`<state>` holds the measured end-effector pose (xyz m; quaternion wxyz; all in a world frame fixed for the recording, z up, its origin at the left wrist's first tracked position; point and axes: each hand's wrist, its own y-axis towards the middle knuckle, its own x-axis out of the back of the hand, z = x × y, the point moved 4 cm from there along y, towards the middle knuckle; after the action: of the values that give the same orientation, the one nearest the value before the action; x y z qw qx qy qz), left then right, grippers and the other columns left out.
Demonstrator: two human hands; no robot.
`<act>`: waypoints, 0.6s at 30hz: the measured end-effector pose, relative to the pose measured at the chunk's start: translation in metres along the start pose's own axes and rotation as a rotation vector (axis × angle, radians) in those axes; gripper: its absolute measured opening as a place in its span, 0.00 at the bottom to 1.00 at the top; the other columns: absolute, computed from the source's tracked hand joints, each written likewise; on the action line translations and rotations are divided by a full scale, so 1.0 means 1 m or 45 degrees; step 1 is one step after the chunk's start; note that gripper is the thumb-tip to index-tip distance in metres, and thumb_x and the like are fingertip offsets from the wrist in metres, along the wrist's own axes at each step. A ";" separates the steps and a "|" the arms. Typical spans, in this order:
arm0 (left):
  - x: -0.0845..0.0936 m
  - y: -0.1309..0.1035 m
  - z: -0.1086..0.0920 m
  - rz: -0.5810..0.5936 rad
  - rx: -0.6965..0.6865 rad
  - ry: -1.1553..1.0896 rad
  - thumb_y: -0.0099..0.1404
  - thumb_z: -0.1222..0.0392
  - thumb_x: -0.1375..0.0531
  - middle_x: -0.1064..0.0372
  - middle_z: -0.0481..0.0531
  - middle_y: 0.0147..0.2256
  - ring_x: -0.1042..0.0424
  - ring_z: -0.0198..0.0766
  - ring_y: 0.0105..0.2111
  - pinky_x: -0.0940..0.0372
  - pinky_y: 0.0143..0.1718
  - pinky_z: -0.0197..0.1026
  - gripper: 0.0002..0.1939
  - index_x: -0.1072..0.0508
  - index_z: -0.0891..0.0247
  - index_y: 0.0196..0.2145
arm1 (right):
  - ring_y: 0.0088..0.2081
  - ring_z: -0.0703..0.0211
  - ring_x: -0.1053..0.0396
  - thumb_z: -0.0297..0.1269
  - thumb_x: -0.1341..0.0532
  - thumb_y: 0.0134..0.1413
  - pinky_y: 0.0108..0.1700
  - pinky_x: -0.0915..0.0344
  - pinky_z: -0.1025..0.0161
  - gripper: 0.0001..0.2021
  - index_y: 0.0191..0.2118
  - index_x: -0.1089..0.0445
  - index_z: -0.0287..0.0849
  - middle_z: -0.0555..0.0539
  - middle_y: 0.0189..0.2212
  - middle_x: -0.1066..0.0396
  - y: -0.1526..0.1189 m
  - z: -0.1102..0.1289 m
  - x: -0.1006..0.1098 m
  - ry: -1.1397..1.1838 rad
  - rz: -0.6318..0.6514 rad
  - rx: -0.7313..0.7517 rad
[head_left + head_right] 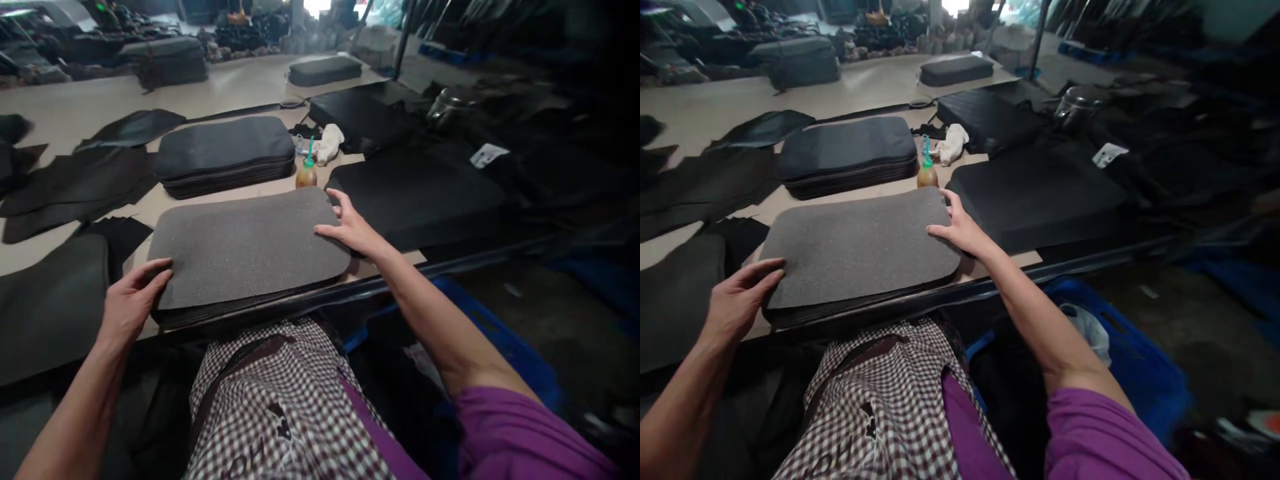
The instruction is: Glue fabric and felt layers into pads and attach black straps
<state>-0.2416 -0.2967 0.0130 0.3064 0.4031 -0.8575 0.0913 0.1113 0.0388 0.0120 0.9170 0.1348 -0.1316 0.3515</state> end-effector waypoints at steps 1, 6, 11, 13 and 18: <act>-0.003 0.001 0.003 0.016 0.044 -0.001 0.62 0.42 0.30 0.20 0.50 0.46 0.23 0.41 0.45 0.27 0.43 0.37 0.25 0.19 0.55 0.53 | 0.52 0.47 0.27 0.41 0.29 0.50 0.56 0.29 0.47 0.42 0.69 0.44 0.45 0.41 0.54 0.27 -0.004 -0.003 0.000 -0.017 0.019 0.023; 0.000 0.001 0.000 -0.004 0.102 0.105 0.60 0.42 0.30 0.20 0.44 0.47 0.23 0.42 0.48 0.29 0.49 0.39 0.22 0.18 0.48 0.50 | 0.48 0.50 0.27 0.39 0.33 0.56 0.56 0.30 0.48 0.18 0.52 0.24 0.42 0.44 0.48 0.23 -0.012 -0.009 0.002 -0.219 0.049 0.028; 0.016 -0.011 -0.020 -0.142 0.178 0.131 0.56 0.40 0.29 0.19 0.43 0.47 0.22 0.43 0.46 0.29 0.37 0.35 0.24 0.18 0.44 0.50 | 0.57 0.50 0.29 0.35 0.33 0.56 0.63 0.34 0.48 0.25 0.59 0.27 0.42 0.43 0.58 0.26 -0.008 -0.007 0.003 -0.110 0.048 0.106; 0.024 -0.018 -0.028 -0.219 0.202 0.192 0.56 0.39 0.29 0.19 0.43 0.46 0.21 0.44 0.44 0.31 0.30 0.33 0.25 0.18 0.43 0.51 | 0.59 0.49 0.30 0.34 0.32 0.55 0.65 0.36 0.47 0.27 0.62 0.29 0.41 0.42 0.60 0.28 -0.006 -0.008 0.003 -0.118 0.094 0.108; 0.031 -0.032 -0.032 -0.228 0.229 0.310 0.56 0.35 0.30 0.18 0.42 0.45 0.21 0.43 0.41 0.36 0.23 0.31 0.26 0.20 0.38 0.52 | 0.61 0.48 0.31 0.33 0.31 0.54 0.67 0.38 0.46 0.30 0.63 0.30 0.38 0.39 0.61 0.29 -0.004 -0.013 0.002 -0.232 0.120 0.126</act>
<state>-0.2186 -0.3244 0.0546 0.3777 0.4896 -0.7630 0.1882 0.1172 0.0418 0.0004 0.8759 0.2051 -0.2031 0.3866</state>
